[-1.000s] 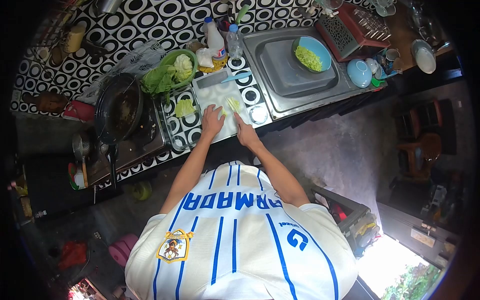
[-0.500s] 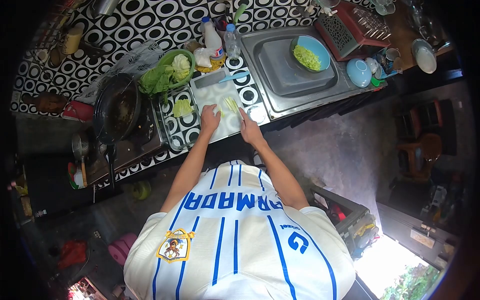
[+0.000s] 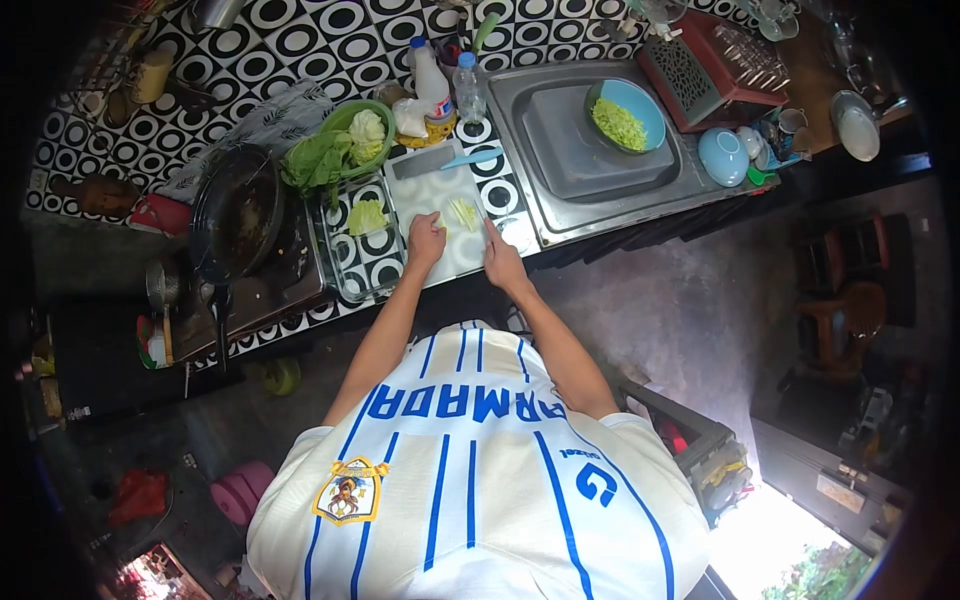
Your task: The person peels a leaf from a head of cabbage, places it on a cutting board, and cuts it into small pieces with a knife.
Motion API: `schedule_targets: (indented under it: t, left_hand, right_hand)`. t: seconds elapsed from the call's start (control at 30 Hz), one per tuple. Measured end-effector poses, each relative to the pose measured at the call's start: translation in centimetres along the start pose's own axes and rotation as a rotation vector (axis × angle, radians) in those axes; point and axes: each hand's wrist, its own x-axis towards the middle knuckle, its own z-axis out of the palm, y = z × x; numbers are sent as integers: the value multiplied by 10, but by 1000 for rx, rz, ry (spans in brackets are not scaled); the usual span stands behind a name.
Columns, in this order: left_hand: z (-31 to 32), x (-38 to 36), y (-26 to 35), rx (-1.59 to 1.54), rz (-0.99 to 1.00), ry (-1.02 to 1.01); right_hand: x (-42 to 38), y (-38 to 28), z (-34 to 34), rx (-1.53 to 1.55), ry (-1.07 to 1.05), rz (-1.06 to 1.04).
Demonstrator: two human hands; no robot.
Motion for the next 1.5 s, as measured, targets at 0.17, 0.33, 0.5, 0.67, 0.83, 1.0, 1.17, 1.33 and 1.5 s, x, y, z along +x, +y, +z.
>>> schedule_targets:
  t: [0.17, 0.33, 0.5, 0.67, 0.83, 1.0, 1.17, 1.33, 1.5]
  left_hand:
    - [-7, 9, 7, 52, 48, 29]
    - [-4, 20, -7, 26, 56, 29]
    - [-5, 19, -18, -61, 67, -38]
    - [-13, 10, -14, -144, 62, -125]
    - [-21, 4, 2, -94, 102, -121]
    - [-19, 3, 5, -19, 136, -121]
    - [-23, -1, 16, 114, 84, -102]
    - [-27, -7, 22, 231, 60, -69]
    - [-27, -16, 30, 251, 97, -14]
  right_hand:
    - [1, -9, -7, -28, -38, 24]
    - [2, 1, 2, 0, -71, -187]
    - [2, -2, 0, -31, -198, -133]
    - [3, -1, 0, -30, -183, -130]
    - [5, 5, 5, 11, -150, -151]
    - [5, 7, 5, 15, -116, -145]
    - [4, 1, -3, 38, -168, -29]
    - [1, -6, -8, 23, -172, 10]
    - [-1, 4, 3, 28, -105, -123]
